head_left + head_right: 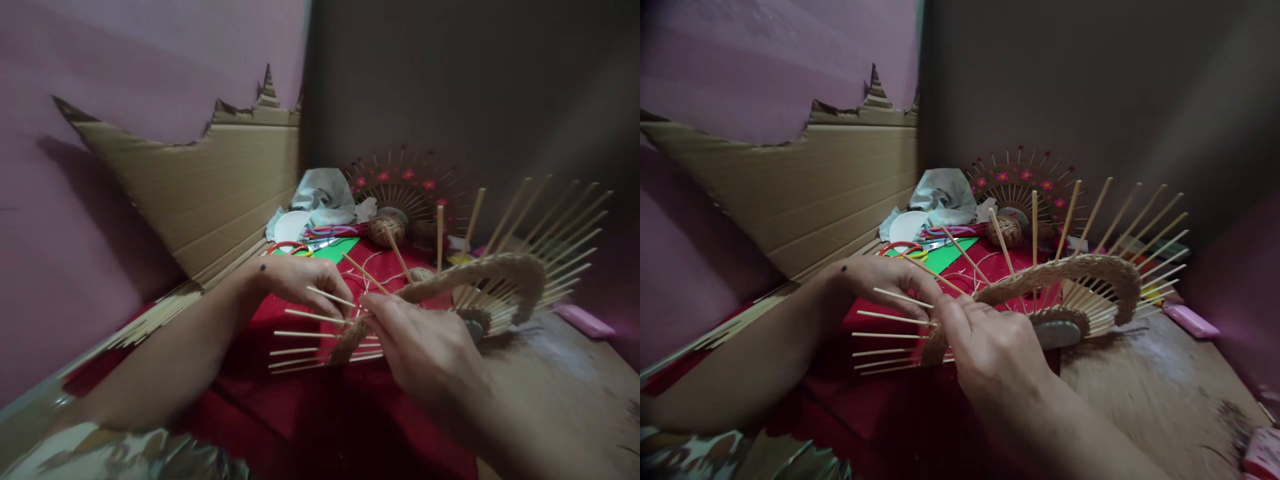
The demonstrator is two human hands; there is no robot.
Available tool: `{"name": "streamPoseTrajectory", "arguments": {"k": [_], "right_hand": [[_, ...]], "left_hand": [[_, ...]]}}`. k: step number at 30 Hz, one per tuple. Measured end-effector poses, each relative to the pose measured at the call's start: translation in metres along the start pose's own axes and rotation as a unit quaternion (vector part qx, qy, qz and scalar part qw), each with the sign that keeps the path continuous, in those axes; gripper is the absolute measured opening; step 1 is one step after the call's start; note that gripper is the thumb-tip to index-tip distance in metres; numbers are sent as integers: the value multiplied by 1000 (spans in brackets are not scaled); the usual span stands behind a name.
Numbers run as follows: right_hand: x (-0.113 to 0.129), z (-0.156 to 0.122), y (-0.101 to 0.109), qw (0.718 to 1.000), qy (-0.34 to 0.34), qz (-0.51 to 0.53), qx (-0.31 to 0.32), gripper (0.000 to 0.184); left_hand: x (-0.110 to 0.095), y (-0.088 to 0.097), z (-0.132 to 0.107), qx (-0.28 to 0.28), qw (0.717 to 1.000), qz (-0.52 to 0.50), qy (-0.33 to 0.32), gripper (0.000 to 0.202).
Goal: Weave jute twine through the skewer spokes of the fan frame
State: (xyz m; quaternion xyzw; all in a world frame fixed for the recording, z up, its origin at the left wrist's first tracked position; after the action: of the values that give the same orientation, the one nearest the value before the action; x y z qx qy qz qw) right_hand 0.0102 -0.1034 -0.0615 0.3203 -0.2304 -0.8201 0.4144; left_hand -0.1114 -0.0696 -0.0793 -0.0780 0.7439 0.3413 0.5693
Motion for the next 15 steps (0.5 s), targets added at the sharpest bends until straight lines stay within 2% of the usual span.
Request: {"name": "streamPoseTrajectory", "arguments": {"k": [3, 7, 11, 15], "right_hand": [[-2, 2, 5, 999, -29, 14, -7, 19], [-11, 10, 7, 997, -68, 12, 18, 18], [-24, 20, 1, 994, -89, -9, 62, 14], [-38, 28, -18, 982, -132, -41, 127, 14]], "left_hand": [[0, 5, -6, -6, 1000, 9, 3, 20], [0, 14, -11, -47, 999, 18, 1, 20], [-2, 28, -24, -121, 992, 22, 1, 18], [5, 46, -43, -201, 979, -2, 29, 19]]}}
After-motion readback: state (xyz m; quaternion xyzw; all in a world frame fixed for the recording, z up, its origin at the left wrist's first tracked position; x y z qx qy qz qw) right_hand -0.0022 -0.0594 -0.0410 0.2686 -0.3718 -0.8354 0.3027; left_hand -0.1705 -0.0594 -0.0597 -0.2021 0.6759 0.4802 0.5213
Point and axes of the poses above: each hand's wrist, its own z-axis towards the middle knuckle, its own y-axis out of the back of the hand, x = y × z, the point moved 6 cm from there along z, towards the middle knuckle, and after that the axes turned 12 degrees about -z, right-handed, at the moved point
